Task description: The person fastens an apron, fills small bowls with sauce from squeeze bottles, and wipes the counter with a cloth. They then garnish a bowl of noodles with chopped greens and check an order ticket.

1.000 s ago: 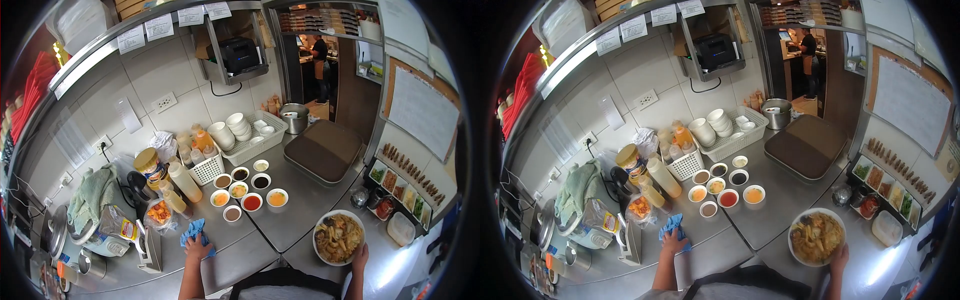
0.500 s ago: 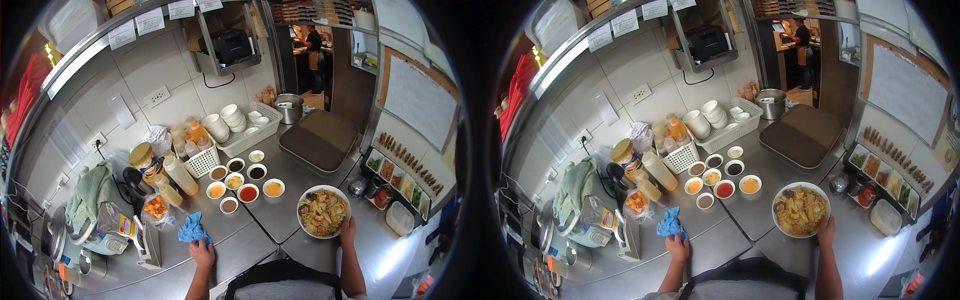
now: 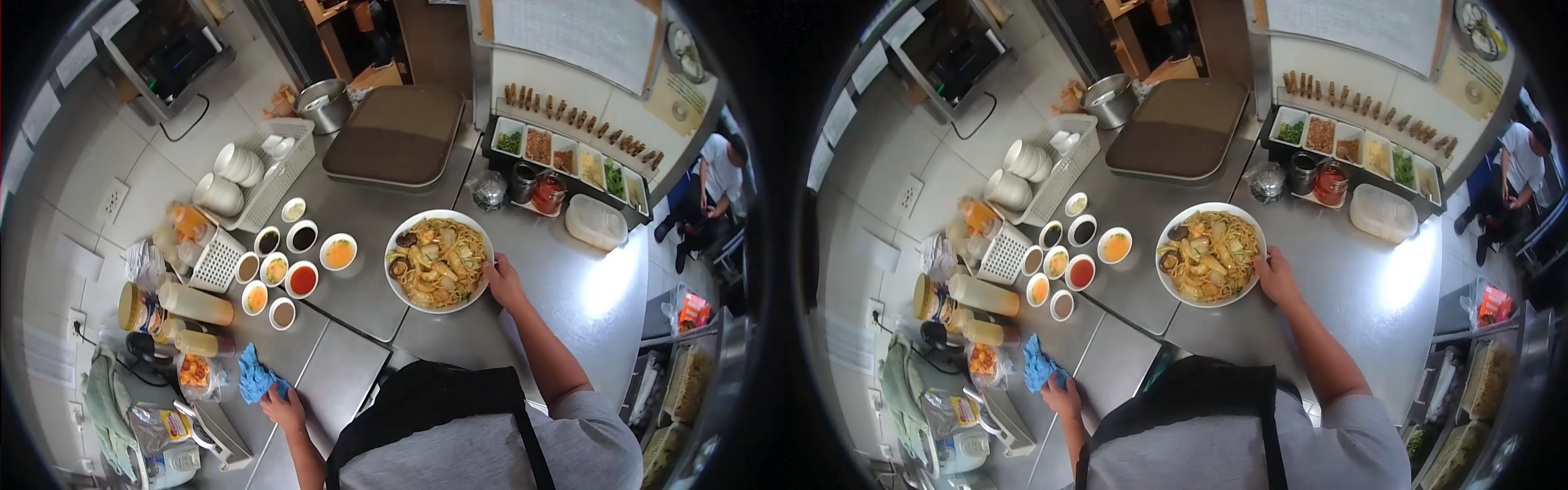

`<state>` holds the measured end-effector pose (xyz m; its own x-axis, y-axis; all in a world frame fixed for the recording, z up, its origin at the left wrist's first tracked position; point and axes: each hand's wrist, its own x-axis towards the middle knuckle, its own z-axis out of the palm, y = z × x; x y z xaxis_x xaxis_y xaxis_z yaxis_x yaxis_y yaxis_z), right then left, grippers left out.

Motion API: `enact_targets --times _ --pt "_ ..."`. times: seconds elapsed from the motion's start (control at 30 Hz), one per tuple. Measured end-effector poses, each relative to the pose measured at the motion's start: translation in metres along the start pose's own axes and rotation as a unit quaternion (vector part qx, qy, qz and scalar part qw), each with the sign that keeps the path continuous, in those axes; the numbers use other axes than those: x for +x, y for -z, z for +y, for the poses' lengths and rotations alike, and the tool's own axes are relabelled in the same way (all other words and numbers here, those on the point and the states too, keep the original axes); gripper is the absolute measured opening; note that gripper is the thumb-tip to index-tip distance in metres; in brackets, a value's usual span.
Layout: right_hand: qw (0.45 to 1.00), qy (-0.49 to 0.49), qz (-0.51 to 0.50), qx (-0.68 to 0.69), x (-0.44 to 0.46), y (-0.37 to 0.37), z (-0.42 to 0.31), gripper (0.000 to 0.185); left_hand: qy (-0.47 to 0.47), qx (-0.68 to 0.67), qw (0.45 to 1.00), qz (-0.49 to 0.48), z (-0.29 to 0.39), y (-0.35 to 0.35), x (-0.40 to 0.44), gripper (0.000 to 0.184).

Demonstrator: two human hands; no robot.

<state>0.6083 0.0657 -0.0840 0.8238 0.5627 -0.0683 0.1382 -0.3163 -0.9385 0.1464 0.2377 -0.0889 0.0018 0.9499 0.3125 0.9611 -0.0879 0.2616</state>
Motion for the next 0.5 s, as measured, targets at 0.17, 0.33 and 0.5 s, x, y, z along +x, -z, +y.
enact_targets --times 0.17,0.33,0.5 --pt "0.998 -0.022 -0.045 0.045 0.004 0.009 -0.01 0.031 -0.001 -0.003 1.0 -0.016 0.005 0.004 0.005 0.031" --pt "0.992 -0.077 -0.083 0.061 0.008 0.016 -0.012 0.032 -0.028 -0.01 0.999 0.038 0.003 -0.001 0.001 0.027" --pt "0.997 -0.026 -0.048 -0.053 0.011 0.046 -0.031 0.029 -0.04 -0.004 0.998 0.049 -0.004 -0.01 -0.004 0.031"
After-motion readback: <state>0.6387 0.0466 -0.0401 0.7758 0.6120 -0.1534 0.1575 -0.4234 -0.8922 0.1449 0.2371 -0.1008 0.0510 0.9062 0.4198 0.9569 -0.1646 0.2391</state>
